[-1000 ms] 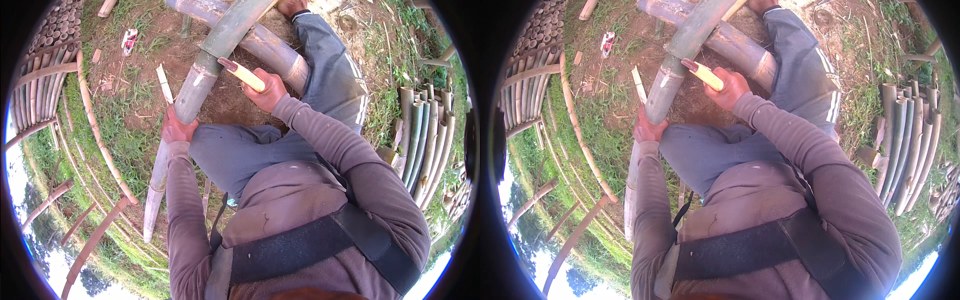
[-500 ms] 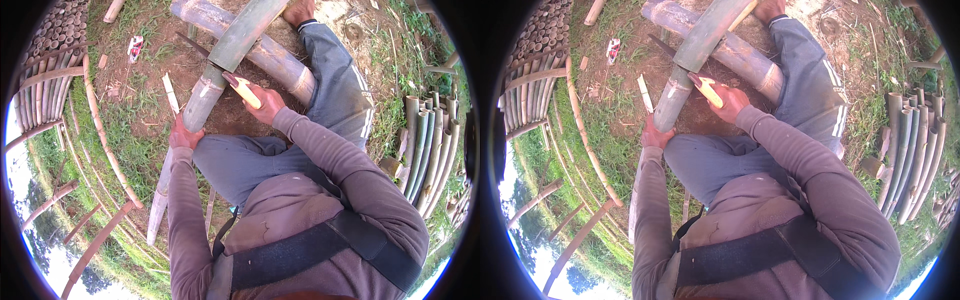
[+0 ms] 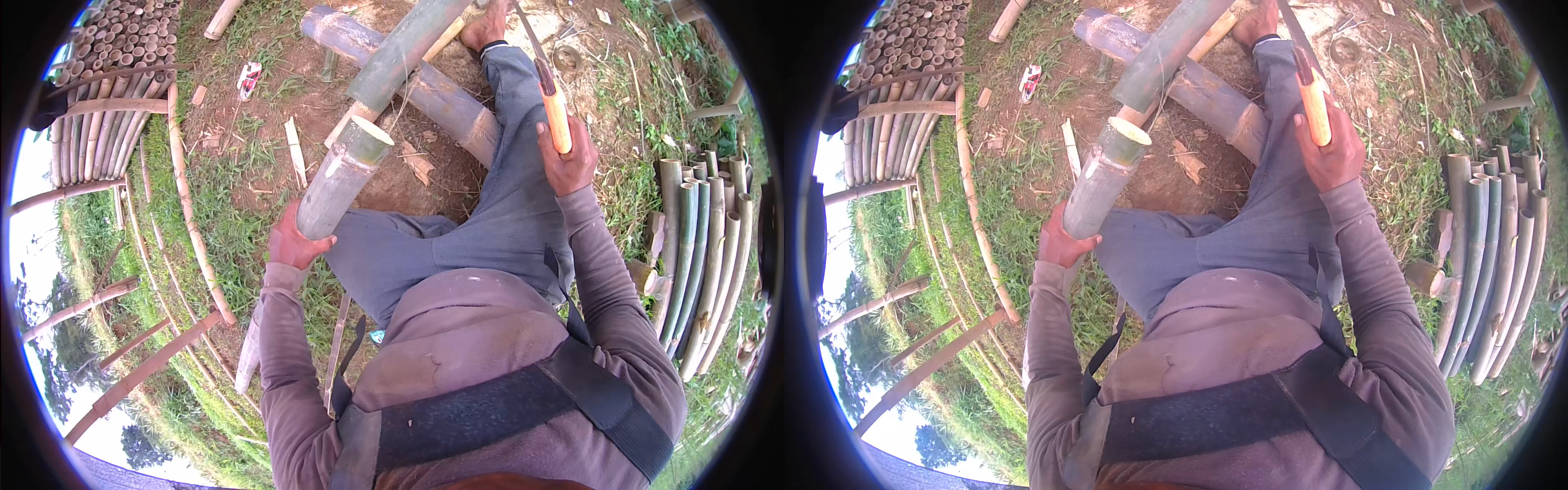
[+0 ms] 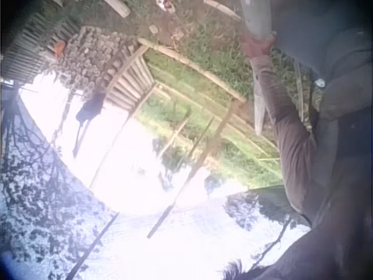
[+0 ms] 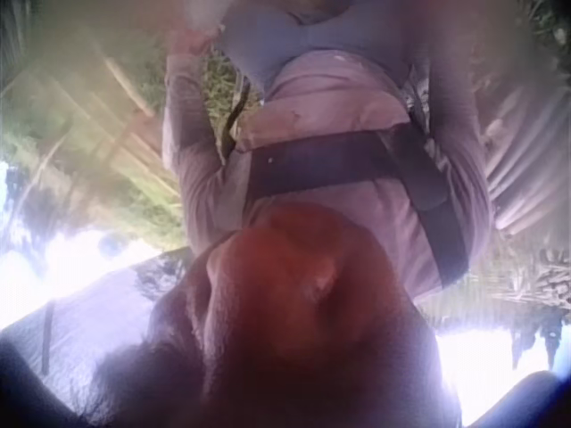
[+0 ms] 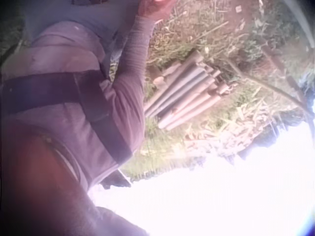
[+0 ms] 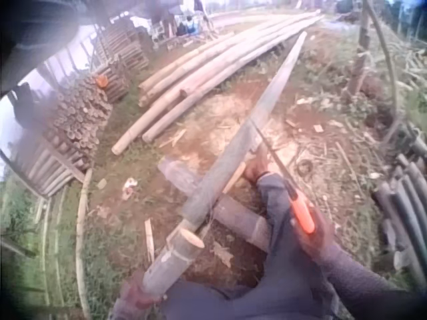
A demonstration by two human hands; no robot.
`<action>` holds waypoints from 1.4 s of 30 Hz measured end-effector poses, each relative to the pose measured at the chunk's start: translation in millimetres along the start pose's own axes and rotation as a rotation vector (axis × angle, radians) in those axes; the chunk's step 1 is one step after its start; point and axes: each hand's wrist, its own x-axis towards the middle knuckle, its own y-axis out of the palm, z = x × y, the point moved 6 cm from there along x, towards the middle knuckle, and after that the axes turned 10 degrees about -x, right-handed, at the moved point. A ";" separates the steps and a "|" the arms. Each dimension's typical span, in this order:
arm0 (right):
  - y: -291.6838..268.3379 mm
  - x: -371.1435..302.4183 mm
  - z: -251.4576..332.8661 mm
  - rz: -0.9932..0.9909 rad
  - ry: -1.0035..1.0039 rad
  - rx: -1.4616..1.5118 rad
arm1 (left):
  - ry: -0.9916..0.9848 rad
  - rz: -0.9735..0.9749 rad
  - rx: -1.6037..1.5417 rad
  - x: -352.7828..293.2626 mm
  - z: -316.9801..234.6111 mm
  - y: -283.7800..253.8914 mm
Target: The person uses a hand saw to cut a long bamboo pole into shorter sections. They repeatedly position the bamboo, saw through it, and separate the cut pieces, stacking them nearby.
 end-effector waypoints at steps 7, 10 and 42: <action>6.5 24.9 -57.0 -0.075 -0.122 -0.418 | 0.000 0.177 -0.057 -45.1 -16.5 52.2; 16.3 -23.4 54.9 -0.010 -0.707 -0.060 | -0.014 0.197 -0.093 -54.4 -7.8 70.0; 158.4 -48.0 140.5 0.849 -0.038 0.688 | -0.012 -1.250 -0.159 -168.5 56.4 35.7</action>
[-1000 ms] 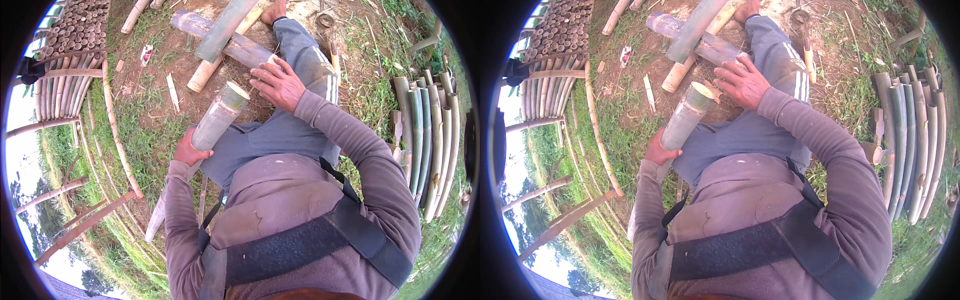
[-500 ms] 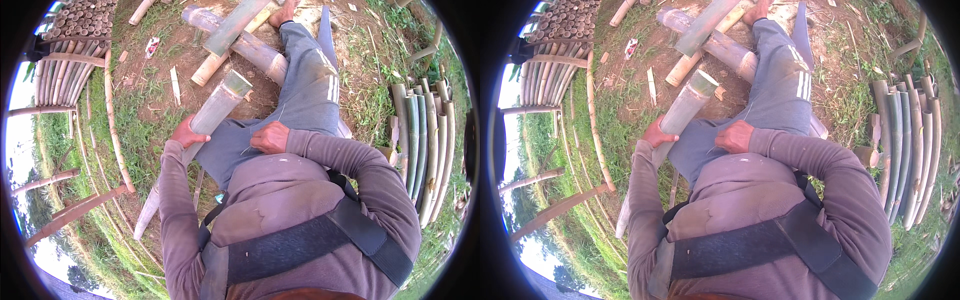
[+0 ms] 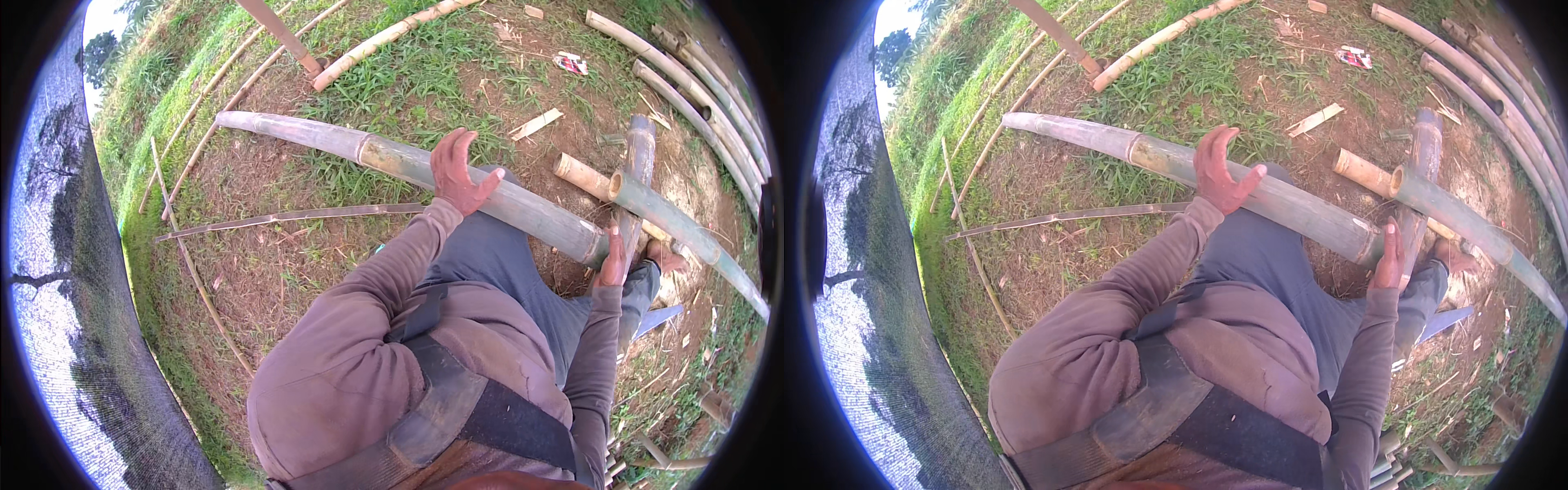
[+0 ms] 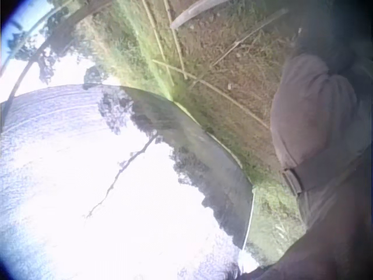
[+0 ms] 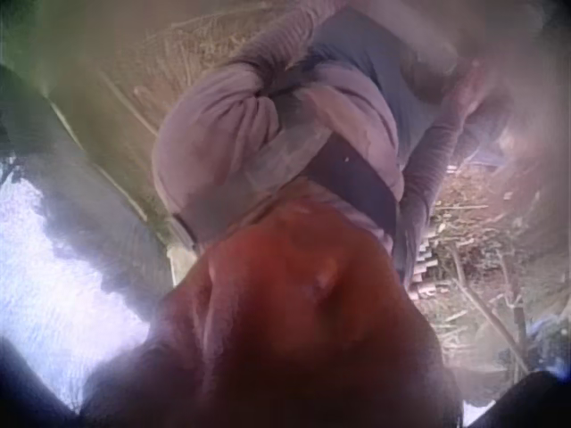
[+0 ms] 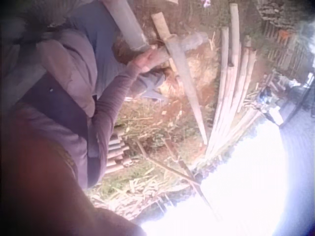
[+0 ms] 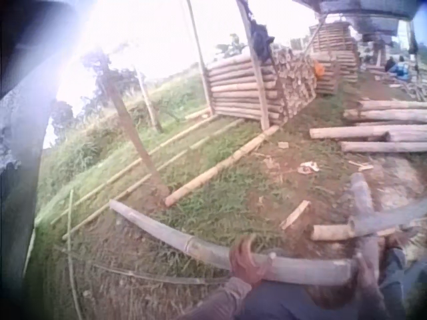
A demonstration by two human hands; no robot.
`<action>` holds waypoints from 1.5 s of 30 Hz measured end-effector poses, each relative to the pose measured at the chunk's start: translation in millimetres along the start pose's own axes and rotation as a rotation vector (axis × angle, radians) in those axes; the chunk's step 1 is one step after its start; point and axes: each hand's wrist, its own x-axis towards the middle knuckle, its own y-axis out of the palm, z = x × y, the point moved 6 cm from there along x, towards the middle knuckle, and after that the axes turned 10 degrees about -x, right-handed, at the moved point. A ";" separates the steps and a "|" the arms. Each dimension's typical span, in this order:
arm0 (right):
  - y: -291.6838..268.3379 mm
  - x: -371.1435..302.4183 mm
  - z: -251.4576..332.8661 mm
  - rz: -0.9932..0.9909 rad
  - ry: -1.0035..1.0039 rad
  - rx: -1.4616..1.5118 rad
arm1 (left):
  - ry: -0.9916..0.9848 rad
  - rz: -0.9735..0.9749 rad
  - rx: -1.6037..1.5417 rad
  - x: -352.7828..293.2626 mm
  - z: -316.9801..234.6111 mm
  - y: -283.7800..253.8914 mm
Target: The person uses a hand saw to cut a long bamboo pole into shorter sections. They repeatedly position the bamboo, saw through it, and separate the cut pieces, stacking them nearby.
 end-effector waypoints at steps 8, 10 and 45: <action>-12.6 -12.4 -5.8 -0.028 0.087 -0.060 | -0.936 -0.813 -1.462 -68.3 225.2 -48.7; -8.4 -40.0 21.5 -0.075 0.005 -0.223 | -0.910 -0.859 -1.493 -73.5 233.1 -59.5; 341.2 -110.5 187.4 0.836 -0.490 -0.316 | -0.846 -1.779 -1.071 -455.6 136.9 -378.3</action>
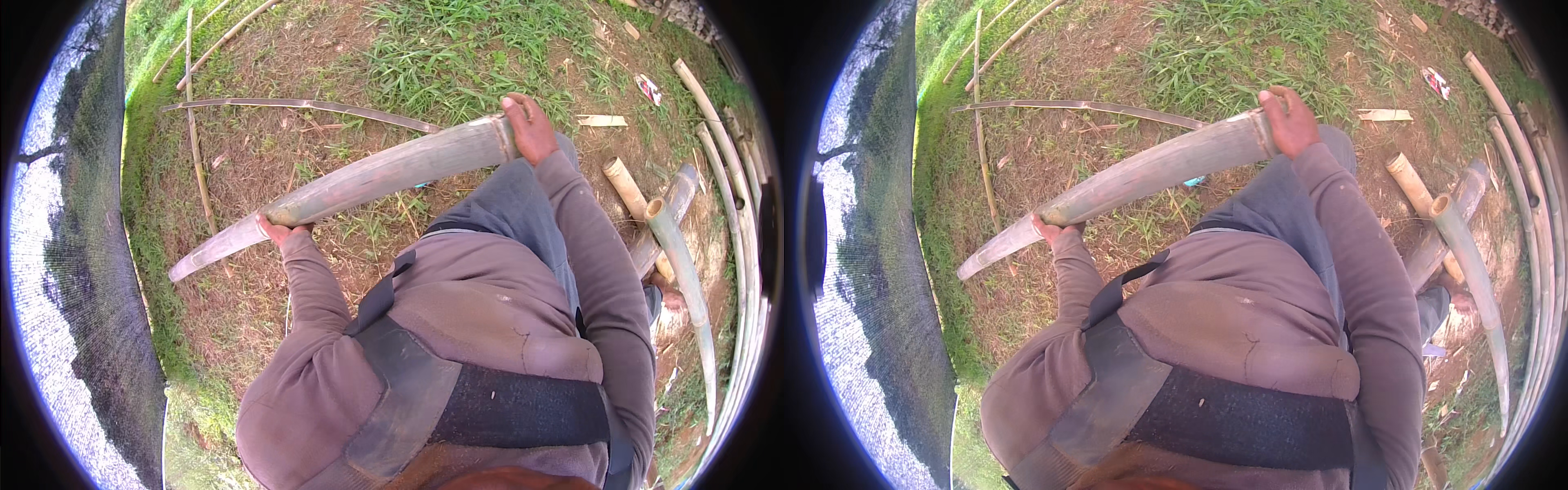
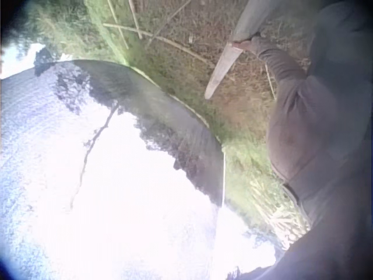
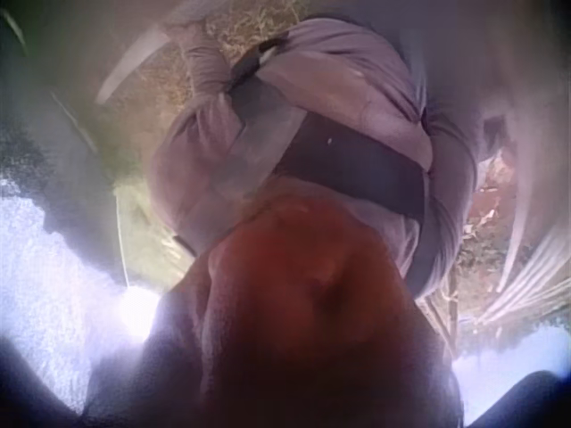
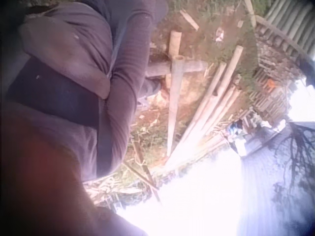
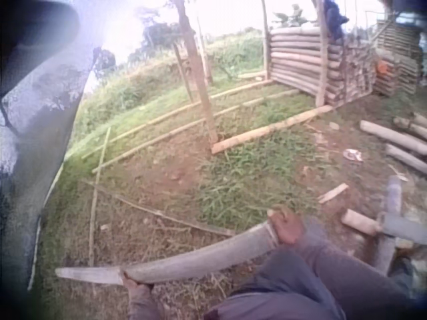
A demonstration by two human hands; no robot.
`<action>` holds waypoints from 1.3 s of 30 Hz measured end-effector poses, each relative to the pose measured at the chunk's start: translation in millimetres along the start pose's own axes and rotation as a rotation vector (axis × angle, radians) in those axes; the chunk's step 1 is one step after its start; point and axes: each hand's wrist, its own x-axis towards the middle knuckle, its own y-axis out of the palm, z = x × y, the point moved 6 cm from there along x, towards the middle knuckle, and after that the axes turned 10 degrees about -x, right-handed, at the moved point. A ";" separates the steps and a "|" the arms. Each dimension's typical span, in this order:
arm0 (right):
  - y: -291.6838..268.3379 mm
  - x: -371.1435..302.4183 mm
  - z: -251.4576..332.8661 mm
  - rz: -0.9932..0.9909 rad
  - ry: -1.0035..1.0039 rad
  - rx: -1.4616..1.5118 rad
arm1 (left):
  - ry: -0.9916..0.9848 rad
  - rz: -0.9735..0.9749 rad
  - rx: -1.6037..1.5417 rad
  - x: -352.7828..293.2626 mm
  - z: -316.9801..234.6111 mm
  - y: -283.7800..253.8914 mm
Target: The person uses a hand saw to cut a long bamboo pole into shorter sections. They repeatedly position the bamboo, saw through it, and separate the cut pieces, stacking them nearby.
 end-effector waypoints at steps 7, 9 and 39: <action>-68.3 -51.0 -8.8 -0.174 -0.337 -0.637 | -0.087 -0.263 0.206 133.1 17.6 -51.6; -118.3 -54.9 -36.7 -0.286 -0.371 -0.726 | -0.065 -0.194 0.327 202.9 -3.8 -86.3; -98.4 -322.4 -211.1 -0.418 0.762 -0.467 | 1.057 2.335 2.486 -84.3 361.3 109.6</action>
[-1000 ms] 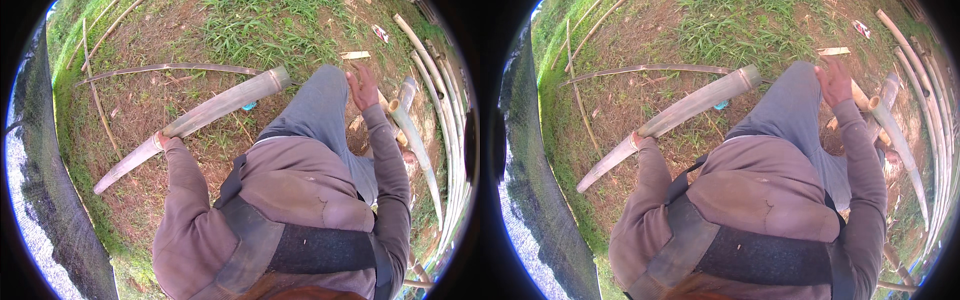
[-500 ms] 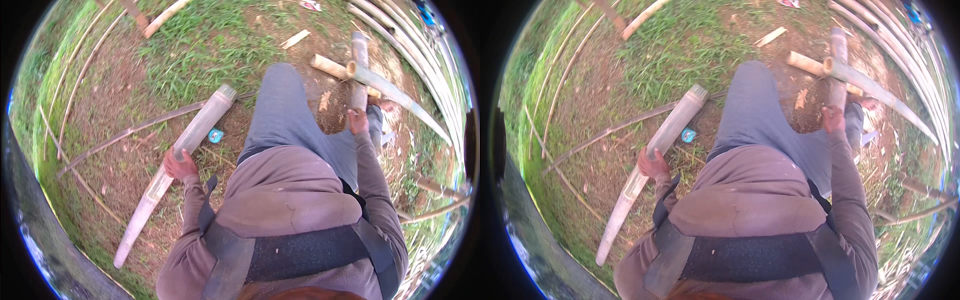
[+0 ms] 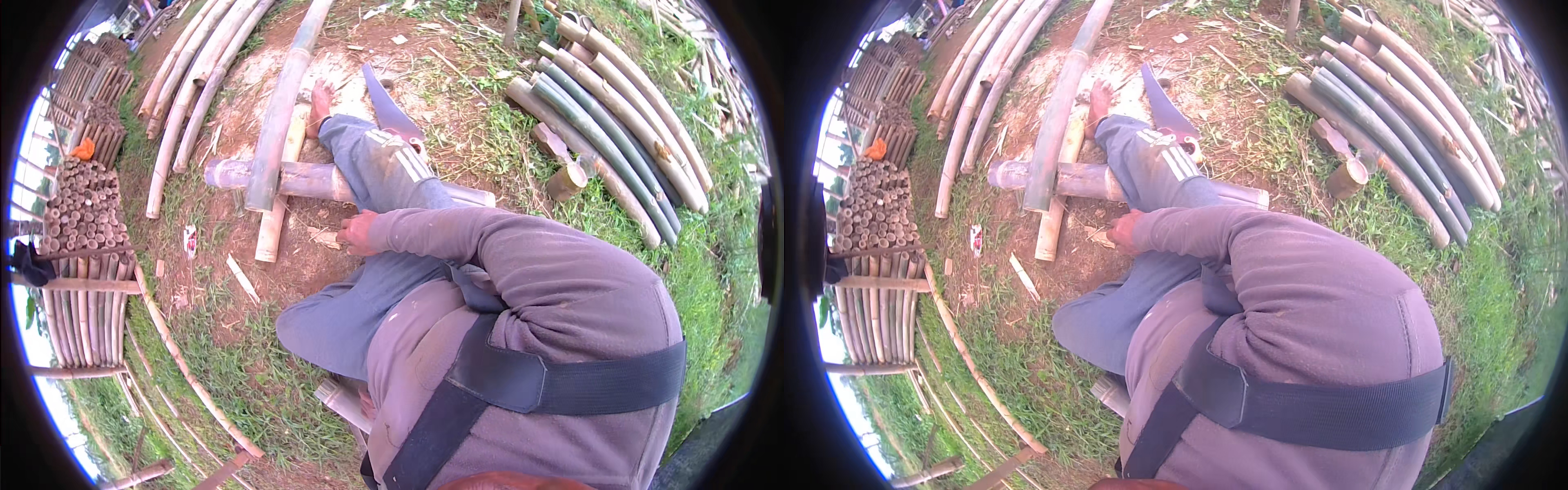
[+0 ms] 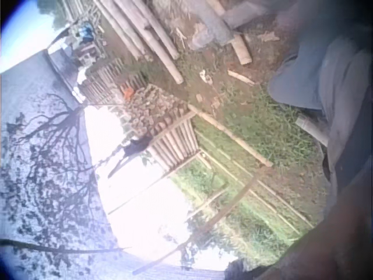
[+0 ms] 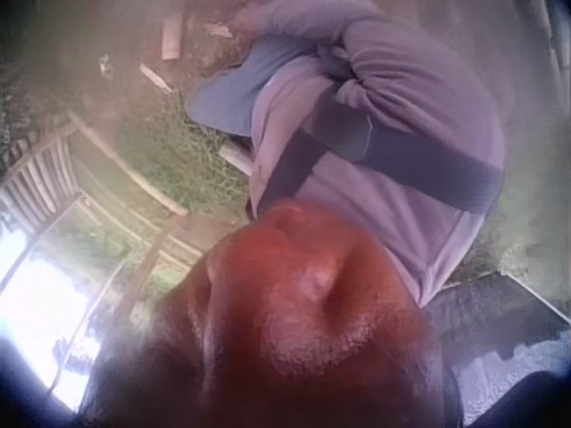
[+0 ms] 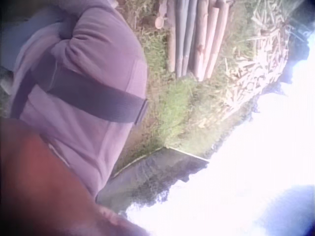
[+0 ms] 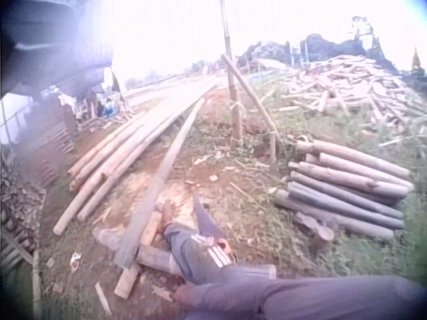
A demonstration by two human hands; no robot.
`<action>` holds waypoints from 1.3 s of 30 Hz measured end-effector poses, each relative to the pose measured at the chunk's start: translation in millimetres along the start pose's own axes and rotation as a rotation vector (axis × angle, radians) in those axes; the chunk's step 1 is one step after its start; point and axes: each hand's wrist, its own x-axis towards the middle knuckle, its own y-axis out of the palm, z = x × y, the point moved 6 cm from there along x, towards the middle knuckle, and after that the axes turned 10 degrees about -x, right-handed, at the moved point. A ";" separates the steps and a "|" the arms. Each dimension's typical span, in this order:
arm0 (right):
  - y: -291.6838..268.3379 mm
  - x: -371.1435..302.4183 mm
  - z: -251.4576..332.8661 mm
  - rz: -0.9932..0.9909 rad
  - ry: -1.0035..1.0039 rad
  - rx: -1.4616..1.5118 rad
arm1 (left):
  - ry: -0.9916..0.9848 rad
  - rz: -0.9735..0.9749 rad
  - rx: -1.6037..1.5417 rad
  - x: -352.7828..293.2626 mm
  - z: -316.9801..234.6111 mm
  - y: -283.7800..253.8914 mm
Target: The person uses a hand saw to cut a long bamboo pole into shorter sections. They repeatedly position the bamboo, saw through it, and separate the cut pieces, stacking them nearby.
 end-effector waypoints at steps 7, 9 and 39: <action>-43.5 -50.3 91.2 -0.236 -0.319 0.737 | 0.569 -0.635 -1.087 13.9 -171.5 -249.6; -61.0 -62.2 105.0 -0.199 -0.213 1.080 | 0.699 -0.456 -1.149 4.1 -258.5 -287.9; -93.3 -70.6 -134.3 -0.574 0.666 -0.034 | 0.028 0.295 -1.722 363.9 -403.6 -273.9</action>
